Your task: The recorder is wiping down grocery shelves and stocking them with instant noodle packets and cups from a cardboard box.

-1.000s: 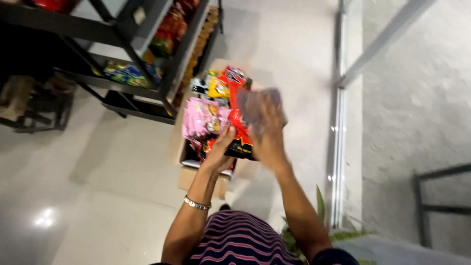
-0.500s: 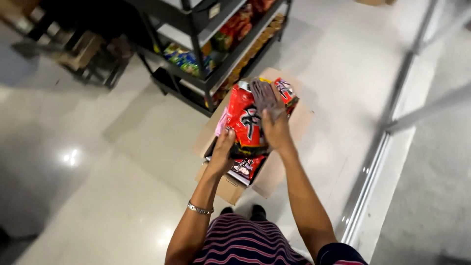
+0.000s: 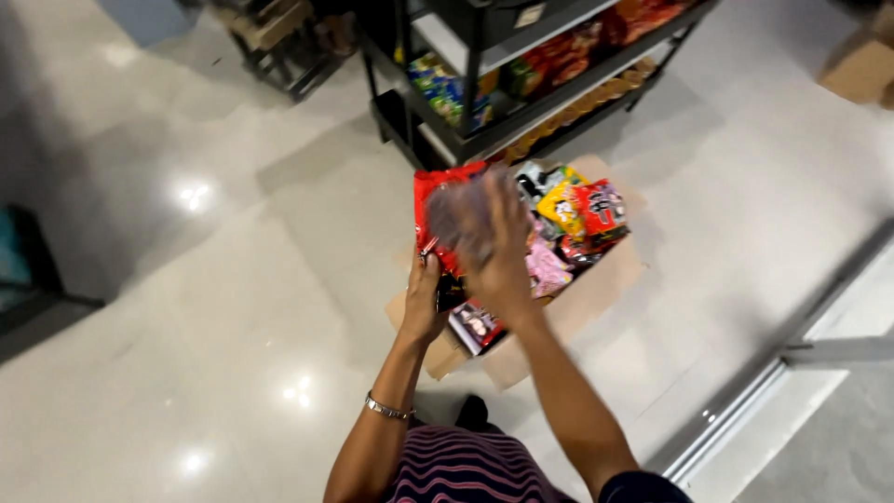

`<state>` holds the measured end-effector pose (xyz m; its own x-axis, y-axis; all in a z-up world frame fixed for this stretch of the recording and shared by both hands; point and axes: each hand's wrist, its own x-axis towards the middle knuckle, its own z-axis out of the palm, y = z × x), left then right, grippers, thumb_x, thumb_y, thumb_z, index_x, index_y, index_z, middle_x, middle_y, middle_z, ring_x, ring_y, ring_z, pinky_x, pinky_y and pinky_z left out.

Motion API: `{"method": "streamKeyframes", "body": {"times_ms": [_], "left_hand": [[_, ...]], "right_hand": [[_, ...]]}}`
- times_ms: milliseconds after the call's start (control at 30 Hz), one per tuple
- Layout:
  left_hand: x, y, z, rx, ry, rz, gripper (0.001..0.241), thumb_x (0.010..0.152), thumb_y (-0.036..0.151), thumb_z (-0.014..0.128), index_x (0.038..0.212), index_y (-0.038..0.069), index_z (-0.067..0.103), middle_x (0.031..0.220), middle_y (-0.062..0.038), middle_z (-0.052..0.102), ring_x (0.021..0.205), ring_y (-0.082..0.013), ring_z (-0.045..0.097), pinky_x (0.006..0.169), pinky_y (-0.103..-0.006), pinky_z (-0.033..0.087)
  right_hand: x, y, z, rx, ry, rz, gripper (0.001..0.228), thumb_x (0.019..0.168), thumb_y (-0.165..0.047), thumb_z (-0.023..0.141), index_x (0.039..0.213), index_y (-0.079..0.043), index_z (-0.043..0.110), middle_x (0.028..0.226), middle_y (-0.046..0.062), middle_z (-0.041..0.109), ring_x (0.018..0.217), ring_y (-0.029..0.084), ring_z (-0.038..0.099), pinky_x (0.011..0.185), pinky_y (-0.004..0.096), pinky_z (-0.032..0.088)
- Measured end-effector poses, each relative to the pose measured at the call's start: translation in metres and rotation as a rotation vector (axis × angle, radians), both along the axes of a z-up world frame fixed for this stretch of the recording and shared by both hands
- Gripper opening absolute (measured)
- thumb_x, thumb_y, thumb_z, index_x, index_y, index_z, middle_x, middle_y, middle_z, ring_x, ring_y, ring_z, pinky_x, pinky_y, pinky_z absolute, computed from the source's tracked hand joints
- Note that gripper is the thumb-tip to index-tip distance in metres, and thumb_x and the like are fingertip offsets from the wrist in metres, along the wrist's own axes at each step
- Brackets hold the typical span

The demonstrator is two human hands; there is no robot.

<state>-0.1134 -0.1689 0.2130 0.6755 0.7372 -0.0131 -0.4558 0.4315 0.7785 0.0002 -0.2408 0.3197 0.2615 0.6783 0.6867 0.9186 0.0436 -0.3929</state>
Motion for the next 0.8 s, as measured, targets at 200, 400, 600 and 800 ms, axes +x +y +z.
{"method": "streamKeyframes", "body": {"times_ms": [200,400,600,800], "left_hand": [[-0.060,0.044,0.020,-0.064,-0.307,0.144,0.058,0.111,0.034,0.046,0.159,0.009,0.028,0.150,-0.014,0.050,0.131,-0.0286,0.057,0.109,-0.0475,0.051],[-0.123,0.130,-0.022,0.094,-0.186,0.252,0.061,0.110,0.036,0.041,0.162,0.011,0.020,0.153,-0.012,0.047,0.135,-0.0245,0.054,0.113,-0.0402,0.047],[-0.192,0.174,0.005,0.218,0.140,0.109,0.065,0.113,0.035,0.041,0.170,0.008,0.024,0.153,-0.022,0.047,0.121,-0.0260,0.048,0.100,-0.0394,0.042],[-0.207,0.234,0.028,0.069,-0.119,0.072,0.066,0.107,0.035,0.044,0.161,0.006,0.020,0.154,-0.013,0.044,0.135,-0.0229,0.050,0.110,-0.0402,0.046]], "right_hand": [[-0.031,0.041,-0.047,-0.084,0.771,0.327,0.068,0.108,-0.030,0.050,0.166,-0.009,0.021,0.166,0.018,0.038,0.152,0.030,0.041,0.126,0.040,0.032],[-0.158,0.091,-0.043,0.042,0.163,0.256,0.059,0.107,-0.027,0.048,0.162,-0.020,0.029,0.172,0.020,0.014,0.159,0.041,0.012,0.128,0.053,0.014],[-0.154,0.196,-0.027,0.088,0.236,0.249,0.057,0.108,-0.032,0.047,0.162,-0.017,0.035,0.171,0.016,0.022,0.160,0.037,0.021,0.130,0.051,0.019],[-0.115,0.232,-0.170,0.020,1.183,0.355,0.054,0.106,-0.031,0.055,0.150,-0.002,0.044,0.144,0.011,0.052,0.134,0.020,0.047,0.116,0.035,0.037]]}}
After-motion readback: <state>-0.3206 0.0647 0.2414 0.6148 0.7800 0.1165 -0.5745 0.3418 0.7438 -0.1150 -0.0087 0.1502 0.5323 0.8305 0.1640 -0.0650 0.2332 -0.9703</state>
